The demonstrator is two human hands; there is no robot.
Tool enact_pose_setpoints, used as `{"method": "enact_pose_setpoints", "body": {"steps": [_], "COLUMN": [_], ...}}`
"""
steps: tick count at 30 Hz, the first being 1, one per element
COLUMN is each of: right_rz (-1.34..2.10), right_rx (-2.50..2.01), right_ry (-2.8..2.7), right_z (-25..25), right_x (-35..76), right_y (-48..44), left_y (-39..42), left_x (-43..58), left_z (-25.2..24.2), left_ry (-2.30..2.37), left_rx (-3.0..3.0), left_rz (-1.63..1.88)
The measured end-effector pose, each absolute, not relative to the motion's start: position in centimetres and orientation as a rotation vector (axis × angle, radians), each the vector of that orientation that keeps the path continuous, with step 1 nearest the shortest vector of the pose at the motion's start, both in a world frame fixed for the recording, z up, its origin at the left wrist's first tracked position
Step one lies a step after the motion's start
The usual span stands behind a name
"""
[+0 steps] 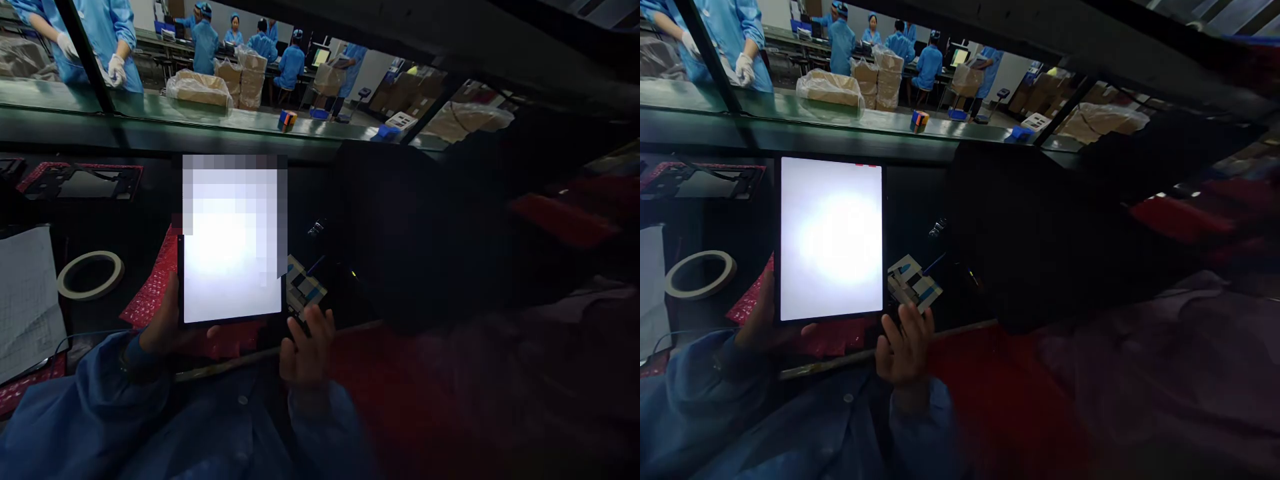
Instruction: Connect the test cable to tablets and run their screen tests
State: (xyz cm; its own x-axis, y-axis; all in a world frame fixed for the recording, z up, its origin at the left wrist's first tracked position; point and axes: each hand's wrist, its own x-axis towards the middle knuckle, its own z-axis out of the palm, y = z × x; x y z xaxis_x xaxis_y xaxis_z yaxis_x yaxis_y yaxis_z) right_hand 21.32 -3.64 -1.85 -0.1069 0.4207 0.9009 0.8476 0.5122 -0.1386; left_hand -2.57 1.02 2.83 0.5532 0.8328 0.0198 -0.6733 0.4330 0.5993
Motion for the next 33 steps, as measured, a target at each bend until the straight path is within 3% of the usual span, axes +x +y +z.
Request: {"method": "enact_pose_setpoints", "body": {"steps": [20,27,33], "right_rz": [-0.455,-0.138,0.69], "right_rx": [-0.617,-1.038,-1.043], "right_ry": [-2.026,-1.387,-0.703], "right_z": [2.1,4.1,3.0], "right_x": [13.2,18.7,24.3], "right_y": [-0.7,2.9,8.5], "left_y": [0.6,0.4,0.3], "left_x": [-2.1,-2.3,-2.9], "left_z": [2.8,2.1,1.5], "left_ry": [0.563,0.302,0.264], "left_rx": [0.415,0.682,0.687], "left_rz": [1.047,0.923,0.794]}}
